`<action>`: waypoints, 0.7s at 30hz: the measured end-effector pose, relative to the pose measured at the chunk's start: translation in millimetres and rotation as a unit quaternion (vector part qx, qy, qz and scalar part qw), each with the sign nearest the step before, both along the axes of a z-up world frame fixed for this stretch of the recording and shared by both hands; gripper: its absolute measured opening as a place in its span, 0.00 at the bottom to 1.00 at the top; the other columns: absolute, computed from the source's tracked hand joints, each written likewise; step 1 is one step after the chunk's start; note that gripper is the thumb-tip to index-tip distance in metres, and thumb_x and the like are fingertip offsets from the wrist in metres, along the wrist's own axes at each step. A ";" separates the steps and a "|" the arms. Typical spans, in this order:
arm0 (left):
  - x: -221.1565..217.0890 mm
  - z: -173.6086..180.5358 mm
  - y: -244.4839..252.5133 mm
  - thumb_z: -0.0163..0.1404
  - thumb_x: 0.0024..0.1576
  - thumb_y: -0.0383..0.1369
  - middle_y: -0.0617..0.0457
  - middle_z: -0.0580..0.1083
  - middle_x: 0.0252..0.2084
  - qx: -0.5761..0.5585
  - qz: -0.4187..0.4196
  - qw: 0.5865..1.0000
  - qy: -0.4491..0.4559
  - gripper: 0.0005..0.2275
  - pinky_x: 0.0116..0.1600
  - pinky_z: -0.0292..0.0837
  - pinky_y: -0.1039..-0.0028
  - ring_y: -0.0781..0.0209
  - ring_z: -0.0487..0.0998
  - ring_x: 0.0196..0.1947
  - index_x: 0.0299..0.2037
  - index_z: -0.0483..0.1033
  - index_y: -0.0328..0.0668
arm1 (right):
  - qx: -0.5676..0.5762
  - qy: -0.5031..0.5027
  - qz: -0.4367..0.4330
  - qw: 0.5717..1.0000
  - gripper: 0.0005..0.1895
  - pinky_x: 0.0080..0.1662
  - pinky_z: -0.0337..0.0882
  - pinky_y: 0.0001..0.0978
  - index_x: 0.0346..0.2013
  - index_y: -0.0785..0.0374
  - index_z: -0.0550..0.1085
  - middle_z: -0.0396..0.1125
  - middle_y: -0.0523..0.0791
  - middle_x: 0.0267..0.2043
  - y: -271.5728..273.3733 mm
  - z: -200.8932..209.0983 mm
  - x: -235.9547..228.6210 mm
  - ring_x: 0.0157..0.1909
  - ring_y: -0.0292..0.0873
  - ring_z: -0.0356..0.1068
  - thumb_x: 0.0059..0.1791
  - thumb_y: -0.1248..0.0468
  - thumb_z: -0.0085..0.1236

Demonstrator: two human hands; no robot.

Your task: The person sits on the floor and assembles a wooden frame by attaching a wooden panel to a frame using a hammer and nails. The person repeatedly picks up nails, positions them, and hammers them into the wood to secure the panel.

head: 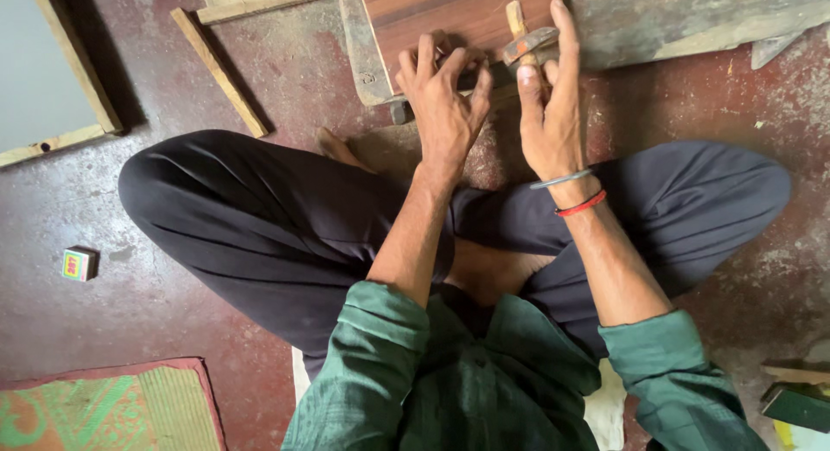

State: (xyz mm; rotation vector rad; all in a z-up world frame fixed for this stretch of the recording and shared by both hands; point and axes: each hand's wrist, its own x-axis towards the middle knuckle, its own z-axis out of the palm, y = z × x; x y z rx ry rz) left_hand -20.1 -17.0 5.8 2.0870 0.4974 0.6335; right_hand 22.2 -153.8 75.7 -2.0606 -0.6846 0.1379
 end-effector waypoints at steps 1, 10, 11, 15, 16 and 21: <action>1.1 0.4 0.5 0.58 0.57 0.40 0.49 0.66 0.54 0.005 0.002 1.000 -0.009 0.09 0.58 0.59 0.58 0.51 0.63 0.52 0.42 0.82 0.48 | -0.014 -0.015 -0.001 1.000 0.28 0.62 0.73 0.39 0.79 0.60 0.45 0.50 0.54 0.81 0.4 -0.4 -0.1 0.59 0.46 0.72 0.68 0.59 0.42; 5.1 -4.1 -0.6 0.58 0.56 0.39 0.48 0.66 0.54 0.016 0.007 1.000 -0.011 0.11 0.57 0.59 0.59 0.51 0.63 0.51 0.43 0.81 0.44 | -0.093 -0.022 0.009 0.995 0.25 0.47 0.73 0.37 0.79 0.55 0.49 0.73 0.49 0.55 9.9 -7.6 4.7 0.43 0.41 0.72 0.68 0.57 0.42; 5.1 -3.6 1.0 0.58 0.56 0.39 0.47 0.66 0.53 0.023 0.012 1.000 -0.013 0.11 0.56 0.59 0.59 0.51 0.63 0.50 0.43 0.81 0.44 | -0.096 -0.028 0.017 0.995 0.25 0.48 0.74 0.36 0.78 0.54 0.50 0.74 0.48 0.52 9.7 -6.1 6.0 0.44 0.39 0.74 0.69 0.57 0.43; 2.0 -3.4 0.8 0.59 0.56 0.38 0.48 0.67 0.53 0.012 0.004 1.000 -0.007 0.11 0.57 0.59 0.59 0.51 0.63 0.50 0.44 0.82 0.44 | -0.077 -0.046 -0.003 0.996 0.26 0.42 0.70 0.37 0.80 0.53 0.48 0.72 0.51 0.50 7.1 -5.7 3.3 0.36 0.44 0.68 0.69 0.56 0.42; 0.8 -3.1 0.3 0.59 0.56 0.38 0.48 0.67 0.52 0.004 0.002 1.000 0.000 0.10 0.57 0.60 0.59 0.51 0.63 0.50 0.44 0.82 0.45 | -0.046 -0.072 0.008 0.996 0.24 0.45 0.72 0.36 0.80 0.51 0.47 0.72 0.53 0.55 7.1 -6.4 2.1 0.40 0.44 0.71 0.71 0.56 0.42; 3.3 1.1 1.4 0.59 0.55 0.36 0.47 0.68 0.54 0.011 0.009 1.000 -0.014 0.10 0.56 0.59 0.59 0.51 0.63 0.50 0.44 0.81 0.45 | -0.116 -0.026 -0.002 0.993 0.25 0.47 0.74 0.36 0.78 0.55 0.51 0.74 0.50 0.50 13.8 -5.4 6.2 0.47 0.43 0.76 0.68 0.55 0.42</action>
